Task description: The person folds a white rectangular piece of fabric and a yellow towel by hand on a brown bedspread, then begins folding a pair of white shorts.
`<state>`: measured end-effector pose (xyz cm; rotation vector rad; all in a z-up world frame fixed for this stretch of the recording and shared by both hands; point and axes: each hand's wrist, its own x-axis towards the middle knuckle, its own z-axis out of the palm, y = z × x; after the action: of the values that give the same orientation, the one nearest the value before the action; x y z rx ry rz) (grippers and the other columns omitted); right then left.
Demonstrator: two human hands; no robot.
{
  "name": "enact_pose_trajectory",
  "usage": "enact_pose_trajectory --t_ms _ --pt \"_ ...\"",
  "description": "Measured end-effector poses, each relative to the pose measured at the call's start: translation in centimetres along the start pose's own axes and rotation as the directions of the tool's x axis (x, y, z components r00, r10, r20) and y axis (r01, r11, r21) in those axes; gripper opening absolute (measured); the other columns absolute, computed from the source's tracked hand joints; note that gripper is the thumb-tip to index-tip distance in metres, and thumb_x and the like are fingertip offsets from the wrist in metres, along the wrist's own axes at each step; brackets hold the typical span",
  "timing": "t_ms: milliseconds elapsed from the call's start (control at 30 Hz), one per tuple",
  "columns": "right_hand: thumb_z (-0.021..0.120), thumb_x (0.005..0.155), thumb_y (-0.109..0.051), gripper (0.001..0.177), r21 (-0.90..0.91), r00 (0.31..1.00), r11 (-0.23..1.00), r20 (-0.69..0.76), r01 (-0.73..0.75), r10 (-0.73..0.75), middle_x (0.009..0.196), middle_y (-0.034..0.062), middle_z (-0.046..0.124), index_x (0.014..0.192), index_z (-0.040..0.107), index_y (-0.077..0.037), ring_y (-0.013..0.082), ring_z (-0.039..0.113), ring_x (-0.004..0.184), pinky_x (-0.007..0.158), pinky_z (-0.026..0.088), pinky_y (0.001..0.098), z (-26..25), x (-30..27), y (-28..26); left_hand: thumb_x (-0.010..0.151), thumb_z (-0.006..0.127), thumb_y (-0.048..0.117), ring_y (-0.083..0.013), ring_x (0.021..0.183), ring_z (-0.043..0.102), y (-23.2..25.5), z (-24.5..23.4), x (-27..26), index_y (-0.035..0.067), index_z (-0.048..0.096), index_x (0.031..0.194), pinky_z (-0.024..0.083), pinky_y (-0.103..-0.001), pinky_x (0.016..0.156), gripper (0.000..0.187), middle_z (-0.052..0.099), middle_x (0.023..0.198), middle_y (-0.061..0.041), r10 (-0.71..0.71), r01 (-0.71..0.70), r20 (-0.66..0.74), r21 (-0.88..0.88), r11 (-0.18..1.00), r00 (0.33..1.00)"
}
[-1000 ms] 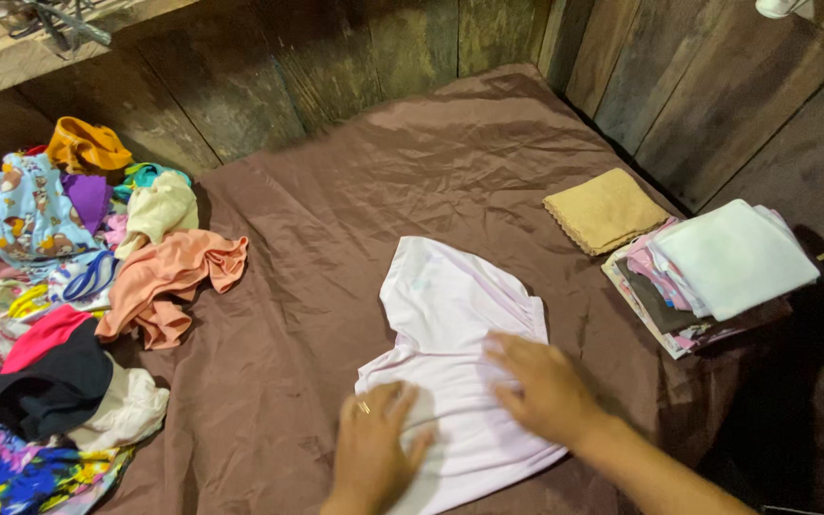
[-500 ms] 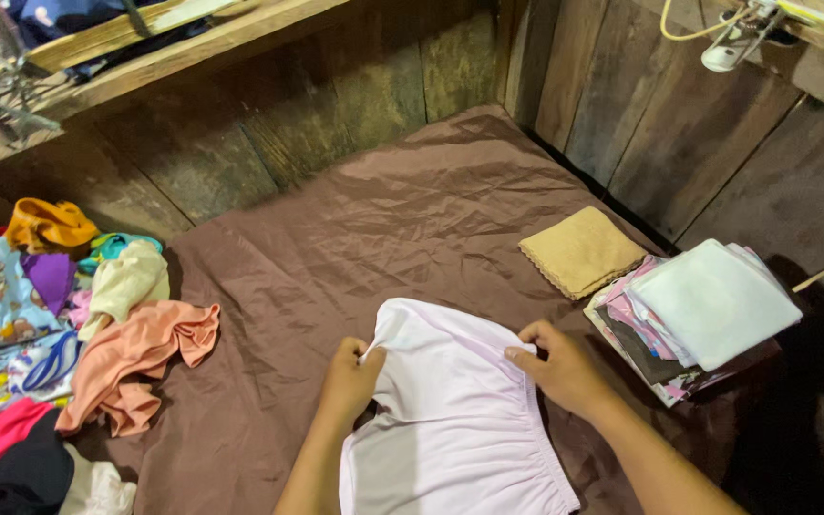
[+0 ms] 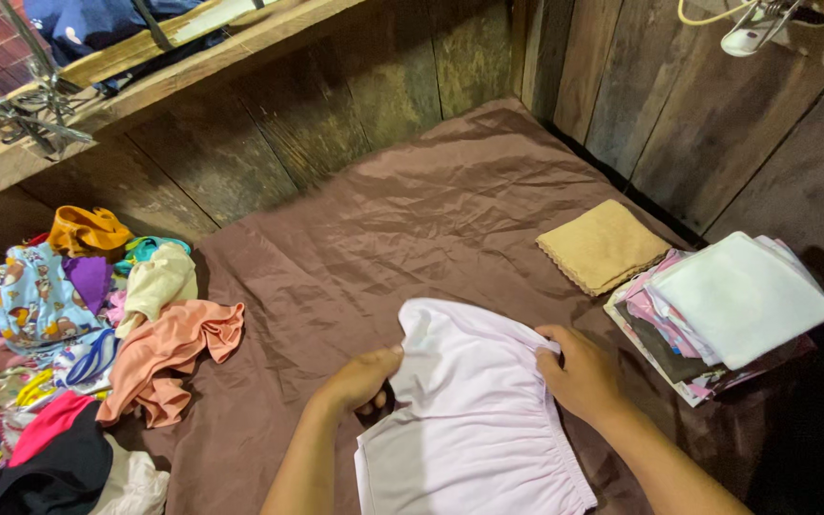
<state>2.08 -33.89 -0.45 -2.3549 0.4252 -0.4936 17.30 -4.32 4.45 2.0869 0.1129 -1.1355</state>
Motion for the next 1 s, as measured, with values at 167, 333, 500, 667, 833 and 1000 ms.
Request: enact_pose_trajectory --t_ms 167,333,500,667,833,1000 --pt "0.065 0.086 -0.012 0.018 -0.025 0.989 0.994 -0.100 0.105 -0.107 0.104 0.0134 0.070 0.103 0.070 -0.006 0.0354 0.067 0.098 0.083 0.054 0.0436 0.2 -0.5 1.1 0.099 0.057 0.053 -0.0088 0.053 0.045 -1.4 -0.6 0.6 0.015 0.071 0.096 0.039 -0.025 0.050 0.040 0.058 0.066 0.003 0.088 -0.084 0.065 -0.069 0.994 0.994" --pt "0.064 0.085 -0.008 0.019 -0.080 0.992 0.994 -0.097 0.079 -0.086 0.106 0.0105 0.069 0.103 0.071 -0.009 0.0344 0.066 0.099 0.084 0.054 0.0438 0.7 -0.7 1.0 0.096 0.069 0.036 -0.0022 0.063 0.054 -3.8 -1.4 3.2 0.011 0.068 0.097 0.044 -0.023 0.053 0.025 0.065 0.079 0.006 0.255 -0.271 -0.090 -0.301 0.914 0.963" --pt "0.068 0.081 -0.009 0.023 -0.268 0.993 0.962 -0.078 0.060 -0.083 0.104 0.0083 0.069 0.103 0.073 -0.013 0.0329 0.063 0.104 0.086 0.052 0.0460 0.9 -0.5 0.3 0.092 0.075 0.026 -0.0104 0.050 0.040 -4.6 -1.5 4.8 0.011 0.060 0.096 0.032 -0.026 0.042 0.022 0.057 0.069 -0.001 0.189 -0.306 -0.287 -0.447 0.841 0.939" --pt "0.075 0.072 -0.014 0.034 -0.325 0.961 0.926 -0.128 0.192 -0.244 0.108 0.0111 0.068 0.106 0.071 -0.010 0.0346 0.063 0.101 0.082 0.049 0.0492 0.8 -0.2 -2.6 0.093 0.071 0.027 -0.0082 0.052 0.045 -4.3 -0.7 4.2 0.011 0.074 0.109 0.037 -0.024 0.045 0.024 0.060 0.069 0.002 0.189 -0.334 -0.341 -0.440 0.834 0.921" --pt "0.071 0.083 -0.017 0.036 0.301 0.914 0.953 0.396 -0.032 -0.095 0.110 0.0071 0.069 0.118 0.068 -0.011 0.0256 0.069 0.094 0.082 0.056 0.0356 4.7 -3.5 -9.9 0.092 0.075 0.028 -0.0090 0.059 0.047 -3.2 0.4 3.4 0.004 0.079 0.101 0.038 -0.026 0.050 0.026 0.062 0.073 0.002 0.295 -0.450 -0.398 -0.387 0.805 0.869" --pt "0.069 0.083 -0.021 0.035 0.091 0.832 0.875 0.277 0.475 -0.480 0.119 0.0132 0.063 0.112 0.067 -0.003 0.0330 0.056 0.115 0.094 0.042 0.0460 5.6 -4.6 -12.2 0.085 0.079 0.023 -0.0116 0.079 0.063 -0.9 1.2 0.7 0.003 0.082 0.091 0.052 -0.028 0.070 0.021 0.075 0.085 -0.002 0.723 -0.746 -0.557 0.251 0.617 0.410"
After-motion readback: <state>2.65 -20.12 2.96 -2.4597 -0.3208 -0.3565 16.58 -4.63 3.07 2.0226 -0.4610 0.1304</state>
